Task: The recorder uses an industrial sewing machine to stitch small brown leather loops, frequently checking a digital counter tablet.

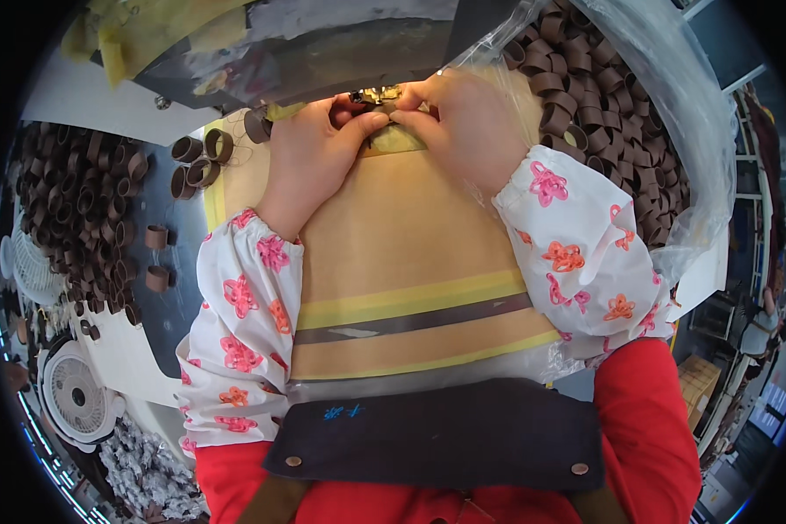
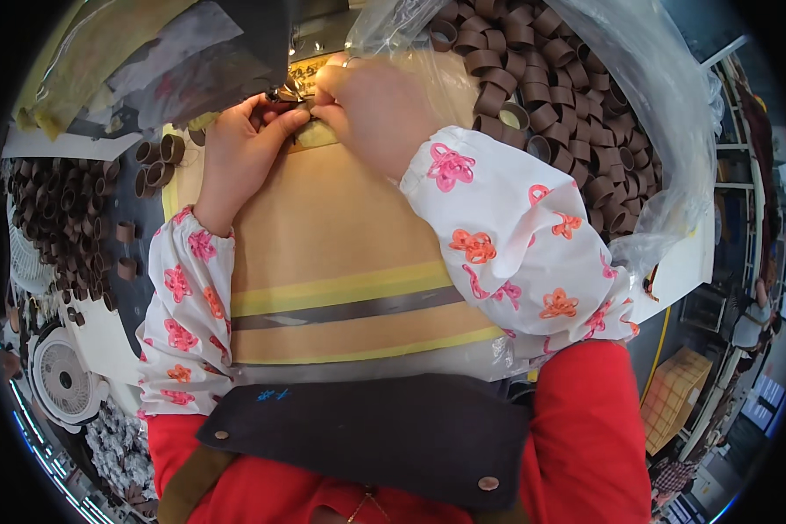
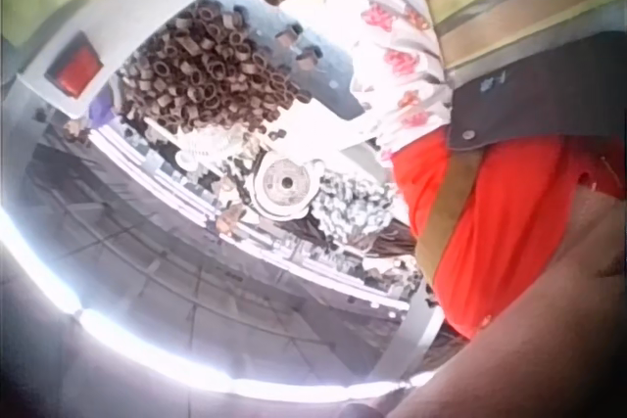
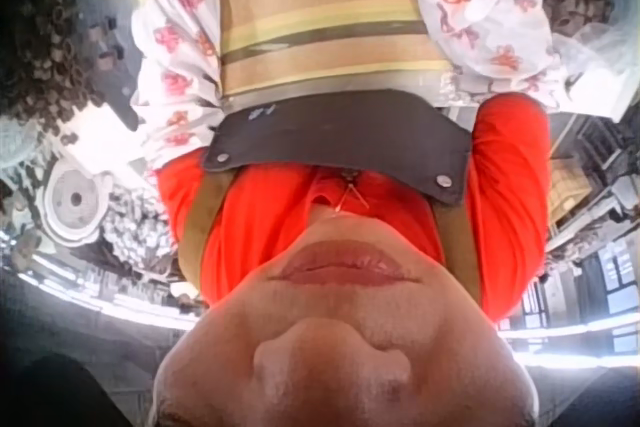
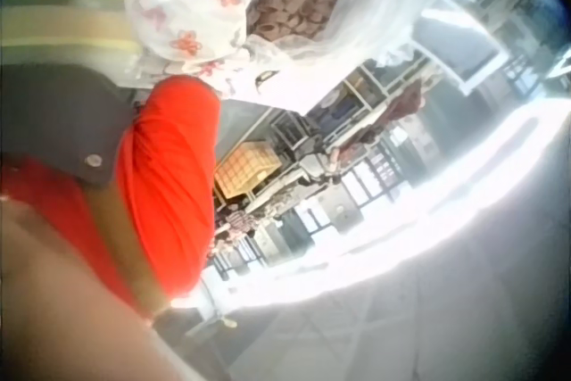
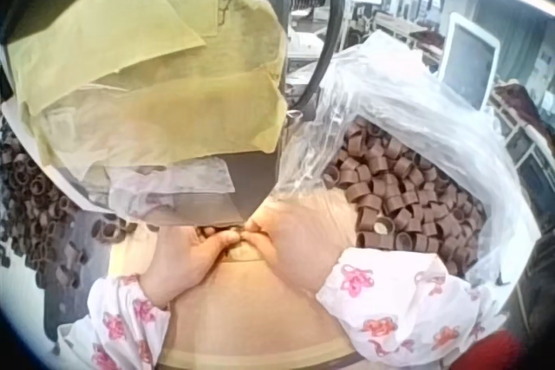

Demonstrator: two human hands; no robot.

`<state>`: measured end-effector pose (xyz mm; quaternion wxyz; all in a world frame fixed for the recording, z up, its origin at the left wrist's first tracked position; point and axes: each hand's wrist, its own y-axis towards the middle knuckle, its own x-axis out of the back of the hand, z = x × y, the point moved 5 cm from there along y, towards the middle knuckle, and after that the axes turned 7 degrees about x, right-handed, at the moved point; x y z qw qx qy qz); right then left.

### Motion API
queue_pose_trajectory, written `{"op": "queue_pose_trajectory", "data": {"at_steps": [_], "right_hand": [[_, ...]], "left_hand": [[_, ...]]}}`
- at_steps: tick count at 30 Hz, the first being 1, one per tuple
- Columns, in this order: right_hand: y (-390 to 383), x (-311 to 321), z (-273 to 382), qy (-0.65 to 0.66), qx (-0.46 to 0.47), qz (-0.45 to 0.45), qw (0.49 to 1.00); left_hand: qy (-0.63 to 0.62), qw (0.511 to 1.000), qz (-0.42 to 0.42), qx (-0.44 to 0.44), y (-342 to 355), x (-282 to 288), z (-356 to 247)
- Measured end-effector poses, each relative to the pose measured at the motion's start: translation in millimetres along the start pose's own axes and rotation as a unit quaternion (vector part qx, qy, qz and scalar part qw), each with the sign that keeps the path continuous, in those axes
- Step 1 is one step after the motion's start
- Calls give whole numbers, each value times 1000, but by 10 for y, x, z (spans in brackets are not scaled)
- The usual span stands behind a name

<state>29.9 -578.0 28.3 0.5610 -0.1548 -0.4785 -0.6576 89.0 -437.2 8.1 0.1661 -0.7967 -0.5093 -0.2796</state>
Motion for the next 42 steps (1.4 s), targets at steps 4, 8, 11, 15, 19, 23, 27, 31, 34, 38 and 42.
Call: {"op": "queue_pose_trajectory", "data": {"at_steps": [4, 8, 11, 15, 19, 23, 27, 31, 34, 38, 42], "right_hand": [[20, -48, 39, 3, 16, 1, 1000], [-6, -25, 19, 10, 14, 5, 1000], [-37, -23, 1, 14, 17, -20, 1000], [-36, -59, -63, 55, 40, -44, 997], [-54, 28, -34, 71, 22, -18, 997], [-270, 17, 207, 112, -13, 51, 992], [-343, 53, 230, 76, -27, -15, 997], [-227, -85, 168, 258, -117, 10, 959], [-193, -69, 198, 251, -126, 69, 957], [-334, -50, 553, 138, 76, 85, 984], [-367, -35, 621, 153, 100, 95, 979]], "left_hand": [[-8, 1000, -3, 18, -14, 38, 78], [-15, 1000, -7, -7, -20, 9, 42], [7, 1000, -16, -21, -25, -13, -43], [104, 989, -63, -86, -46, 33, -152], [40, 994, 1, -97, -10, 57, -168], [-8, 989, 129, -71, -297, 84, -77], [-48, 990, 113, -65, -328, 0, -155], [-11, 980, 46, -192, -326, -3, -204], [-24, 989, 13, -148, -347, 122, -215], [-116, 979, 54, -160, -316, 87, -277], [161, 949, 25, -271, -322, 93, -221]]}}
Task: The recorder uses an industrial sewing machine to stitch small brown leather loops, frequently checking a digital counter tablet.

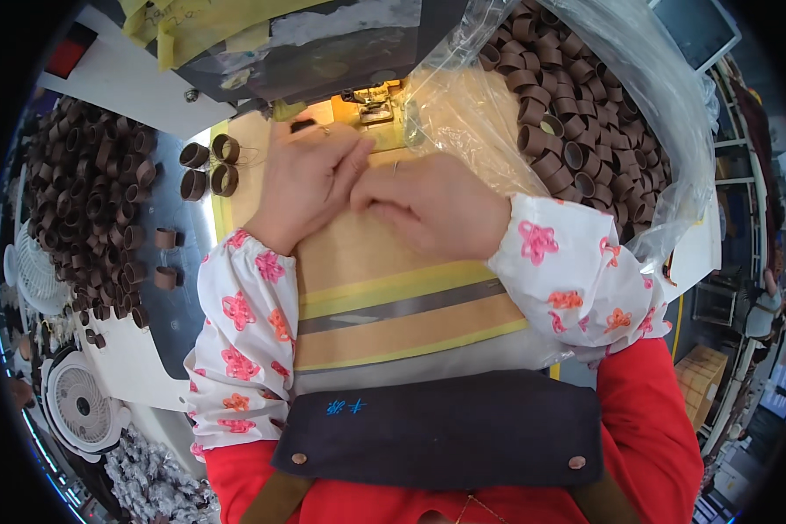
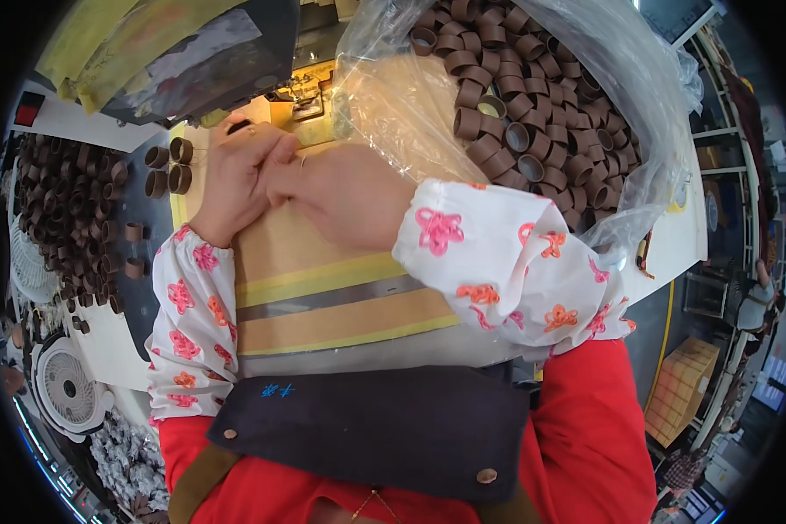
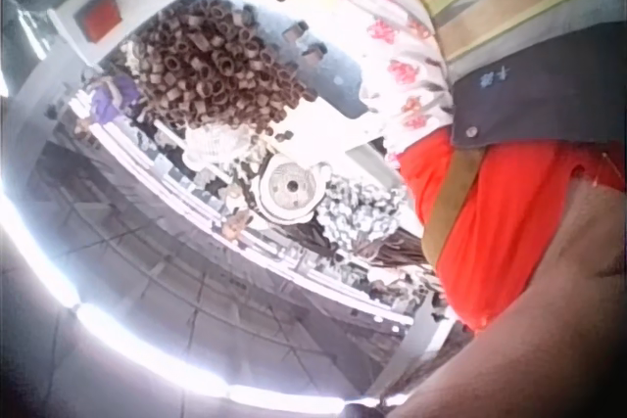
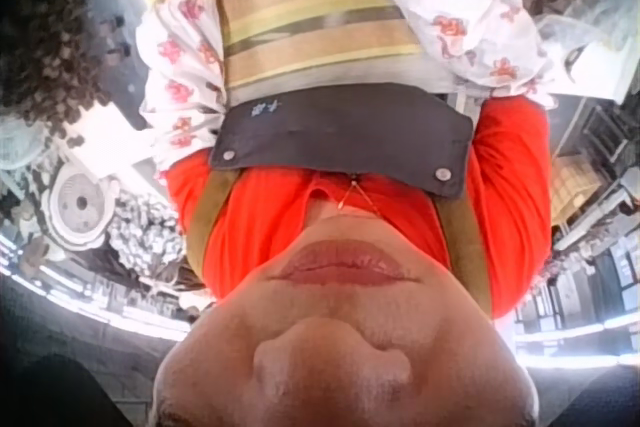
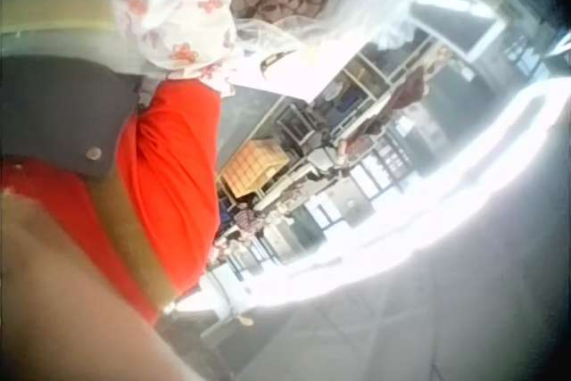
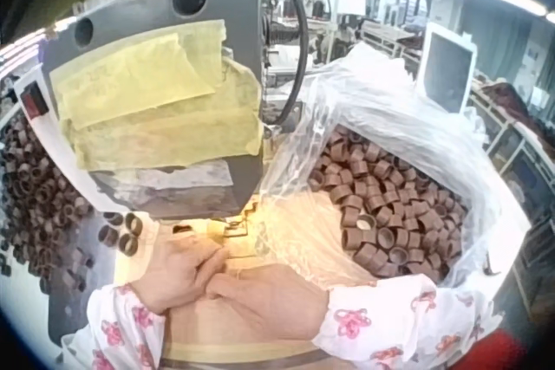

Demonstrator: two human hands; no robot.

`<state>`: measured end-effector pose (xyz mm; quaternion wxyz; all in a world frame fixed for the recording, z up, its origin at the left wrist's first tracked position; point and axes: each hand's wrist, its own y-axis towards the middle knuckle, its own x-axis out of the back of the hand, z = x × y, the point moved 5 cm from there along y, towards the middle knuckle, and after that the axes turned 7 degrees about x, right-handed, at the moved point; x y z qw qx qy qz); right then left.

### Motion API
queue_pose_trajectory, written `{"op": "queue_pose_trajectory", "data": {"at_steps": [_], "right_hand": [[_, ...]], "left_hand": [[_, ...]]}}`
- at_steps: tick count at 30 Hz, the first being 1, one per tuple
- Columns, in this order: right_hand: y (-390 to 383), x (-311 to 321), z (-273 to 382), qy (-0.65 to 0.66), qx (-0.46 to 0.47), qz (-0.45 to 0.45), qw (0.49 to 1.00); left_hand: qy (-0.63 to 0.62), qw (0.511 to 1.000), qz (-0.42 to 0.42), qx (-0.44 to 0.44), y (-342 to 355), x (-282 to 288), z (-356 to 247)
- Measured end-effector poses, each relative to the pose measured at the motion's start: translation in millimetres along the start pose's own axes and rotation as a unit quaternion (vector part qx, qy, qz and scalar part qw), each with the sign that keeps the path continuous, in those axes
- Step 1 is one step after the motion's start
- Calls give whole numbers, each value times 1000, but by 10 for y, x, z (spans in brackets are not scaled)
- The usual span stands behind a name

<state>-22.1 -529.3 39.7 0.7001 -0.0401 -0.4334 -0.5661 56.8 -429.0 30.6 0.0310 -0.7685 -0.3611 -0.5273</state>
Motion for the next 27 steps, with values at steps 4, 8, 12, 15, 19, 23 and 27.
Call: {"op": "queue_pose_trajectory", "data": {"at_steps": [4, 8, 12, 15, 19, 23, 27], "right_hand": [[98, 215, -331, 26, -91, -26, 995], [116, 190, -506, 31, -110, -86, 990], [118, 238, -500, -2, -137, -107, 985], [134, 264, -525, -13, -101, -165, 981], [166, 273, -602, -45, -89, -141, 985], [180, 276, -570, -64, -70, -150, 984], [177, 272, -561, -77, -60, -156, 983]], "left_hand": [[-17, 997, -50, 48, 4, 46, 87], [-100, 983, 1, 154, -7, 31, 122], [-102, 973, -22, 208, 29, -34, 136], [-100, 971, -49, 212, 107, -36, 148], [-79, 972, -64, 212, 120, -112, 259], [-63, 977, -75, 192, 120, -157, 338], [-75, 965, -49, 245, 135, -143, 298]]}}
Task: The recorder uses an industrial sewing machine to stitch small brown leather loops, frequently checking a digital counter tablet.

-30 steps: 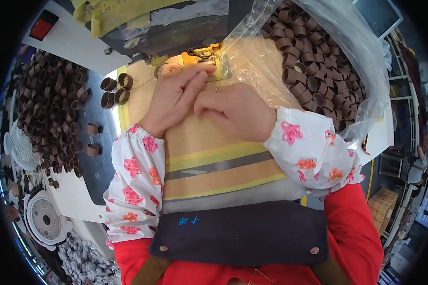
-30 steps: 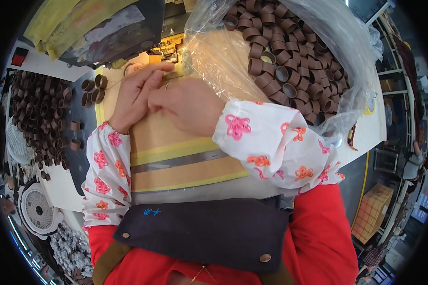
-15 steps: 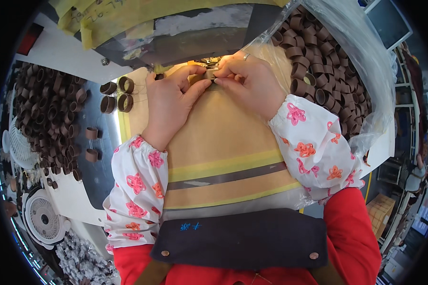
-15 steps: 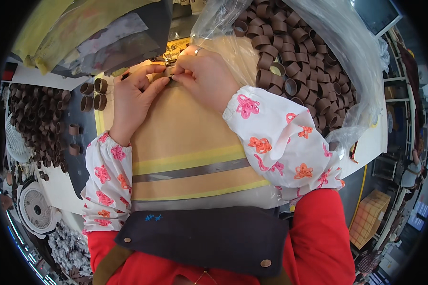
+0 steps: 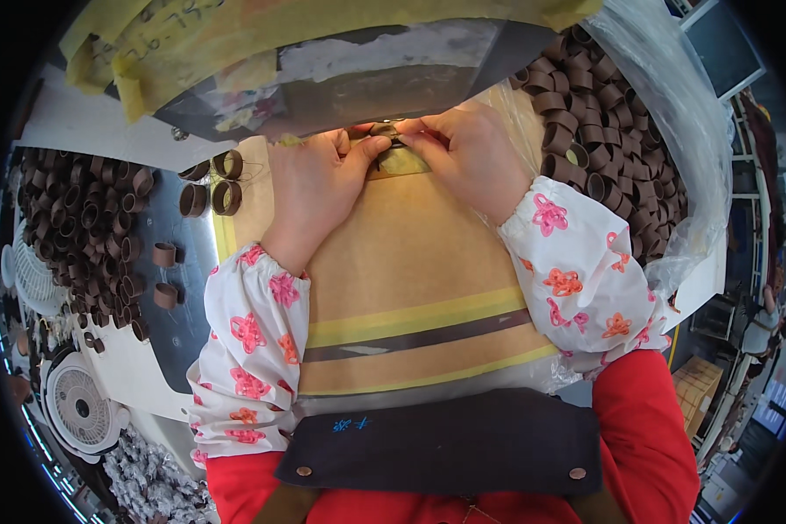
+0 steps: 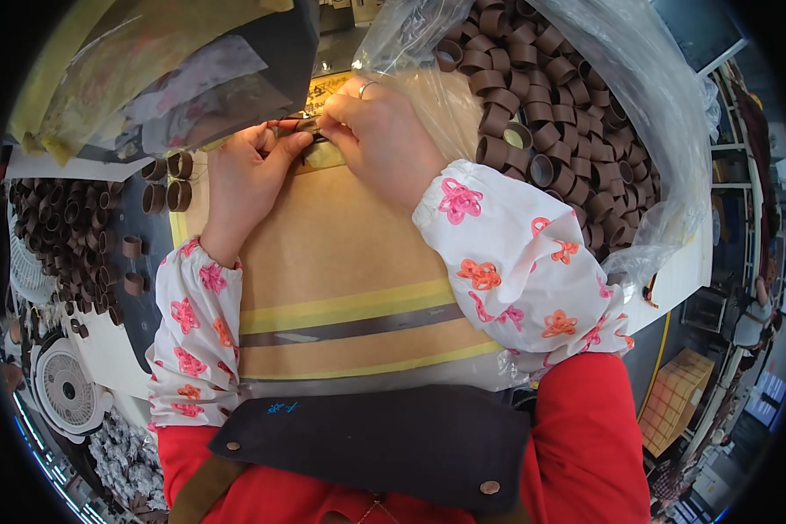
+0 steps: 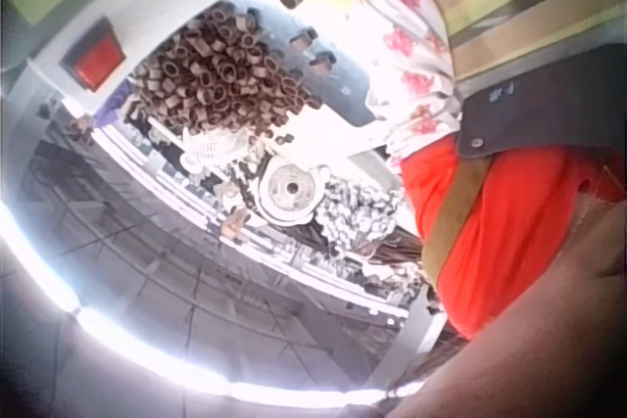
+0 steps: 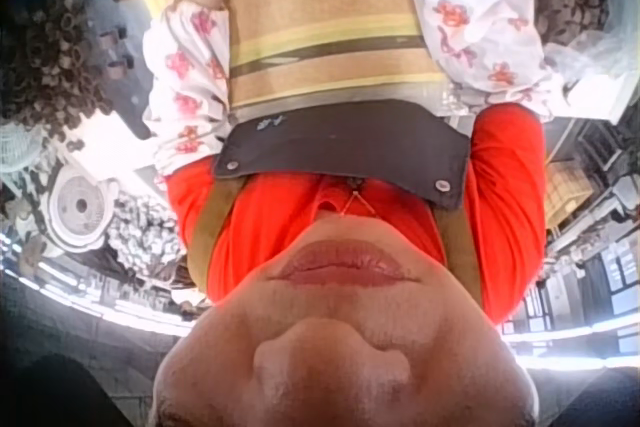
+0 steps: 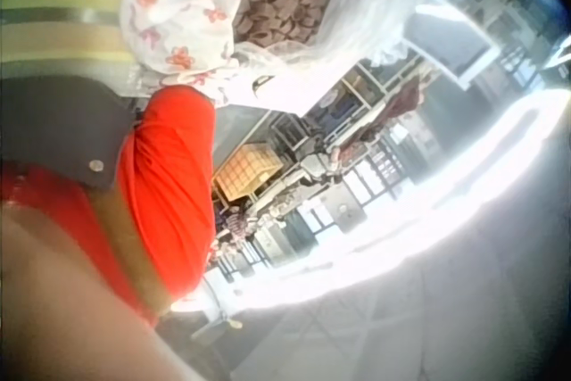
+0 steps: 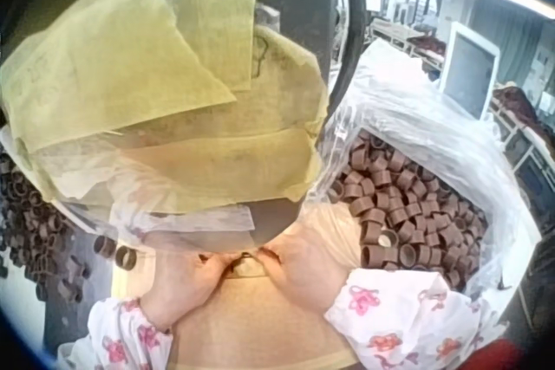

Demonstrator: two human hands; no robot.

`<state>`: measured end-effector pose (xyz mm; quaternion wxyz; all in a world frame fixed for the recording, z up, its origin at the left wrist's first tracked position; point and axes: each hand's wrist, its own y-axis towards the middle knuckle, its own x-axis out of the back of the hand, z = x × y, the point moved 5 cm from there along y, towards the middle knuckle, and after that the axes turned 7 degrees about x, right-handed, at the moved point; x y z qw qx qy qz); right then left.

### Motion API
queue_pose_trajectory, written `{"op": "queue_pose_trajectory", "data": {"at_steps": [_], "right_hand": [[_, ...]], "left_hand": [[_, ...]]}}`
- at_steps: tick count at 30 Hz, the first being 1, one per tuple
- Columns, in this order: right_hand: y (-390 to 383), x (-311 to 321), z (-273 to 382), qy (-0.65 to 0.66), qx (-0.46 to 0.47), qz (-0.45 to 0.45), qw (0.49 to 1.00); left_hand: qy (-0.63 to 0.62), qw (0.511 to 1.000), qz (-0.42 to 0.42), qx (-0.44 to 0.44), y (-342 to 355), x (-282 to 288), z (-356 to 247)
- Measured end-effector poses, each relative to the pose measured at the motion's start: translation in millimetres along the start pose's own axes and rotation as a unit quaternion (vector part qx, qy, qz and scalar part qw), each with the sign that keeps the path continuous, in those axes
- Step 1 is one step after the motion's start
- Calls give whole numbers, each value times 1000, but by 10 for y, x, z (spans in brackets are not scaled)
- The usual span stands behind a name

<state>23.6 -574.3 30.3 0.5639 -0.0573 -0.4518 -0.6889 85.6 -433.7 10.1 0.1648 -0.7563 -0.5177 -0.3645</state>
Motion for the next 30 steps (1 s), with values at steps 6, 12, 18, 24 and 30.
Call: {"op": "queue_pose_trajectory", "data": {"at_steps": [6, 12, 18, 24, 30], "right_hand": [[1, -7, 6, -13, -15, 25, 999], [9, -2, 7, -76, -30, 51, 995], [42, -30, -29, -104, 6, 50, 993], [17, -9, -64, -102, -2, 57, 993], [25, -53, -2, -105, -12, 59, 993]], "left_hand": [[-45, 998, -23, -37, -9, 0, -14], [-20, 997, -35, -59, 4, 21, -61], [-23, 999, -27, -40, 22, 18, -52], [1, 998, -25, -55, 27, 16, -63], [-34, 999, -2, -3, -3, 43, -25]]}}
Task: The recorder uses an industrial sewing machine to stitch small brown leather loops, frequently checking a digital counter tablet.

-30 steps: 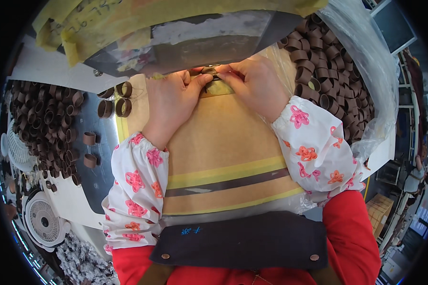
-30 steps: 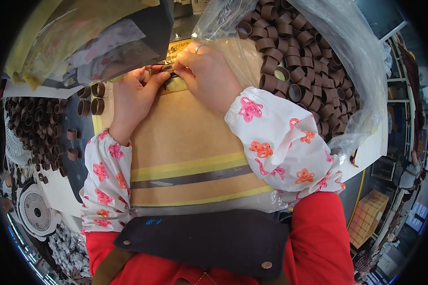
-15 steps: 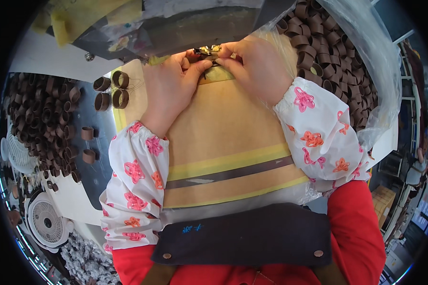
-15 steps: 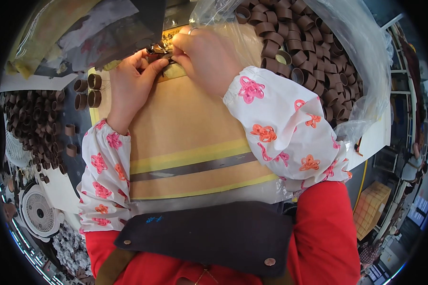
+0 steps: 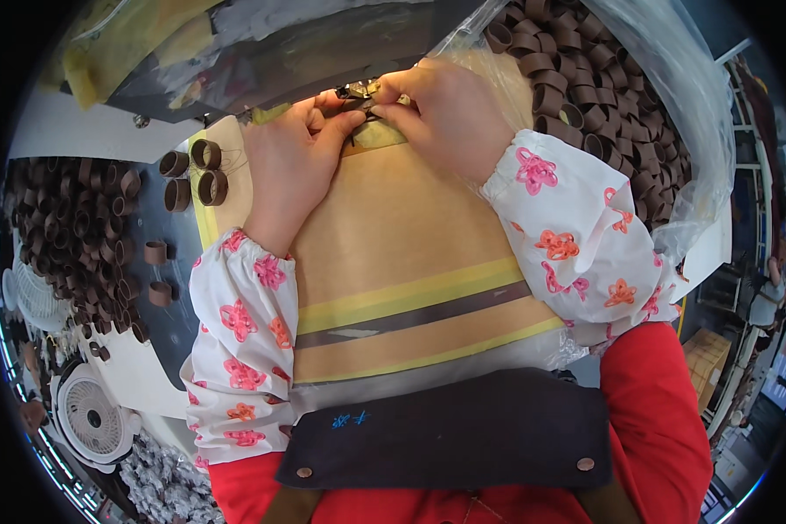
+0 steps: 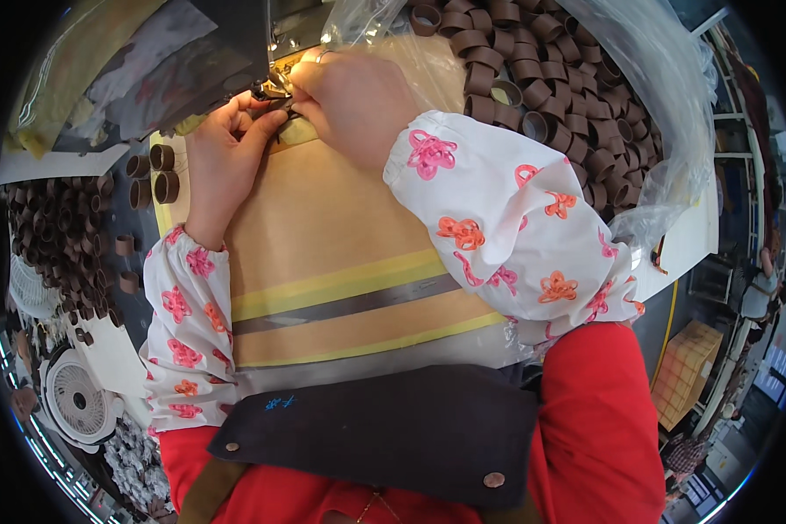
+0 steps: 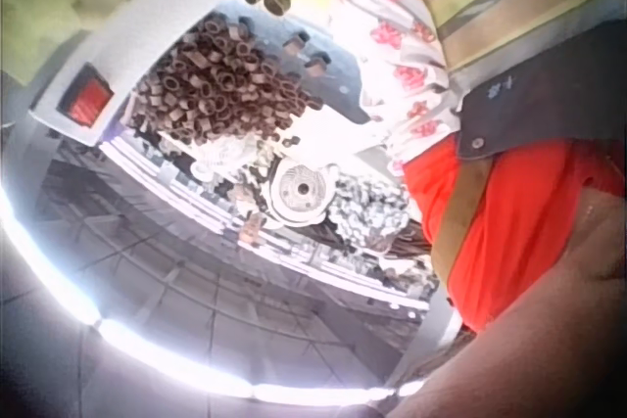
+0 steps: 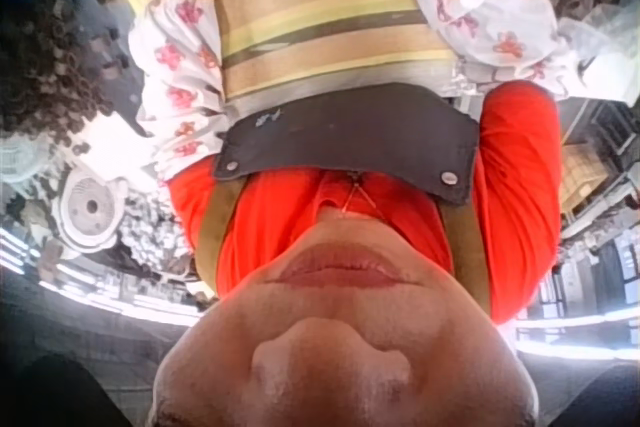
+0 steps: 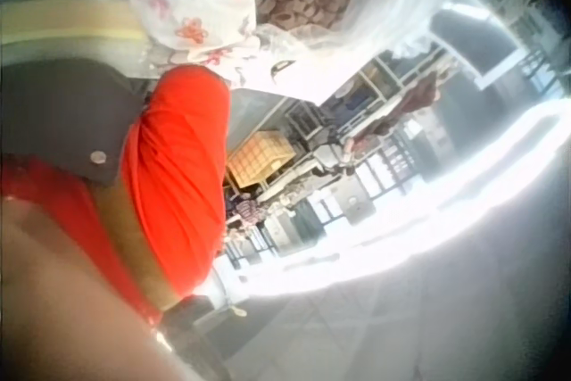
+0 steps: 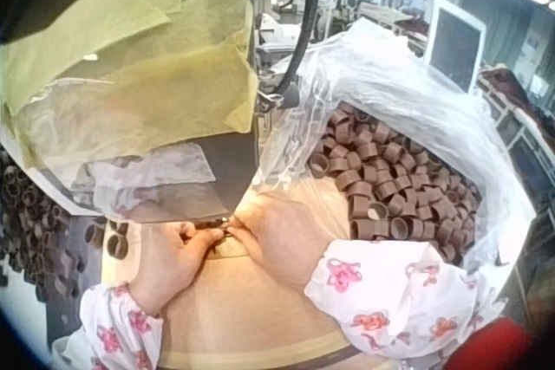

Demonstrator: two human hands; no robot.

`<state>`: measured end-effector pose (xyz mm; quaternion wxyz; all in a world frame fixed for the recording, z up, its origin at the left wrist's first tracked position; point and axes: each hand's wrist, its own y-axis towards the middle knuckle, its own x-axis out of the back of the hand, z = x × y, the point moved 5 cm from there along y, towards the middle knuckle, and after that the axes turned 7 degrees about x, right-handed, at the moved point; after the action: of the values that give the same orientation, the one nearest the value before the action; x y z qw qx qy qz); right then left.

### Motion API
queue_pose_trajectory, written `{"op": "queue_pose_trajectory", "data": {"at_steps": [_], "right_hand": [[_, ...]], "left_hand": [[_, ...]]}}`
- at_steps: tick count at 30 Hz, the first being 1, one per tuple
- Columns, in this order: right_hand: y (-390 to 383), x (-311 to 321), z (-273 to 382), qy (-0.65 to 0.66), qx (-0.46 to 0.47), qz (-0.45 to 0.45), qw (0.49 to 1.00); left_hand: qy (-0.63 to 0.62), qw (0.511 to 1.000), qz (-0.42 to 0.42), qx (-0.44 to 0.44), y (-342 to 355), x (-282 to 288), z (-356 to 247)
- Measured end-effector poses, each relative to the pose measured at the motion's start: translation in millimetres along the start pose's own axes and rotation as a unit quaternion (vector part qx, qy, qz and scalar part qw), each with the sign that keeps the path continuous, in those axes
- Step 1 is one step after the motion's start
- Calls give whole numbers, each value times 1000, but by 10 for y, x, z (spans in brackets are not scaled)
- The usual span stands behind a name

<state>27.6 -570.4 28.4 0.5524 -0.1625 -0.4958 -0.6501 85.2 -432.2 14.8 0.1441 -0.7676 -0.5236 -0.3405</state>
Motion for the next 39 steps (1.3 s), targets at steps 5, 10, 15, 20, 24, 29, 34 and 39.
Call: {"op": "queue_pose_trajectory", "data": {"at_steps": [5, 10, 15, 20, 24, 29, 34, 39], "right_hand": [[-60, 35, -55, 14, -8, -21, 1000], [-81, 42, -42, 16, 11, -62, 998], [-86, -168, 269, 38, -71, 44, 996], [-320, 292, 416, -99, 37, 5, 994], [-425, 812, 141, -241, -18, 21, 970], [-546, 848, -169, -317, -92, 90, 939], [-472, 813, -180, -323, -88, 100, 937], [-225, 763, 38, 38, -33, -25, 998]], "left_hand": [[40, 999, -8, -31, 16, -53, -75], [41, 999, -14, -20, -4, -38, -120], [178, 965, -95, -166, -389, 142, -178], [250, 956, -103, -114, -508, 670, 226], [178, 981, -73, -21, -489, 930, 378], [234, 945, -112, -201, -387, 552, -237], [211, 951, -102, -203, -290, 1, -255], [218, 954, -103, -180, -233, 5, -184]]}}
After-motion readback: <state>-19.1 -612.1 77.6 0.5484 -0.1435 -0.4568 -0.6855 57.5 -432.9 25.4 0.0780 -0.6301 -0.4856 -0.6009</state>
